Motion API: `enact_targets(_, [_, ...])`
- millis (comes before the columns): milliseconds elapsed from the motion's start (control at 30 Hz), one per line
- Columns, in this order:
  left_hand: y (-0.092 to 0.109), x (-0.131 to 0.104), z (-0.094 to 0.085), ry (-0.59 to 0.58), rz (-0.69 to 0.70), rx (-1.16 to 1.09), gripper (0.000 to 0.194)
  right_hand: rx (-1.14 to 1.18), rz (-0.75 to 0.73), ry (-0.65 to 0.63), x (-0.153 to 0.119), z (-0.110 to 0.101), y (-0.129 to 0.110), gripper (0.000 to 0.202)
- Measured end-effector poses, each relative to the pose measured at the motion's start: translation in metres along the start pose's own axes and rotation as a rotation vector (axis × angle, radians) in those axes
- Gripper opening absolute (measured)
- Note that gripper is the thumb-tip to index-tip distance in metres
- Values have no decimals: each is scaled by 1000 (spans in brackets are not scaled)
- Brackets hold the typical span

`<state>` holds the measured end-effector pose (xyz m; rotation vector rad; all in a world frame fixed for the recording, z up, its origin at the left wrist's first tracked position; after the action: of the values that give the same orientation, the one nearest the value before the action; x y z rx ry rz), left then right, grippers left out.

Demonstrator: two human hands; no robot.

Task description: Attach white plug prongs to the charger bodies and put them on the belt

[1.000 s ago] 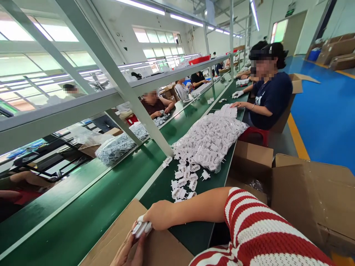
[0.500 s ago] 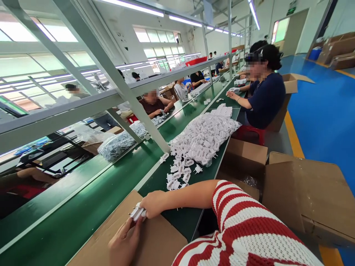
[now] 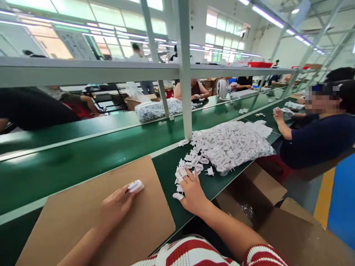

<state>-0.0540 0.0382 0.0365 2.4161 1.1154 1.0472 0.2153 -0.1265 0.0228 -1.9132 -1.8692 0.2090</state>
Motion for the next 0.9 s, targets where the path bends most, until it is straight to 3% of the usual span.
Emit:
enact_targets(133, [0,-1,9,-46,-83,-141,34,-73,44,-63,-10,16,21,57])
enact_targets(200, [-2,3,17,-133,-191,-267,40,-65,44,-67,-10,21,30,49])
enact_targets(367, [-22,7,34,-180,-425,-465,51,-20,3,-2,-10,20,43,49])
enact_targets(567, [-33,2,45,-207,-545,-693,65,-3,0,85,-19,16,45,41])
enact_targets(667, [-33,3,46,-214,-557,-743,67,-106,7,158,-19,10,38,37])
enact_targets(767, [-25,3,47,-241,-551,-801,72,-83,-64,211,-3,-6,16,34])
enact_targets(900, [3,2,51,-340,-534,-1044,71,161,-270,30,46,-16,-27,47])
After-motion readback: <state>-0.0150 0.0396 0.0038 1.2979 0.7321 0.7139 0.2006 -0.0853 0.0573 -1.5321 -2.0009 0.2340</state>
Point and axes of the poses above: each hand's wrist, its own x-axis towards the middle knuckle, its own z-axis out of the palm, y = z × x, the point moved 6 cm from there along x, towards the middle knuckle, and after that the axes turned 6 degrees about -y, right-handed, at the moved point
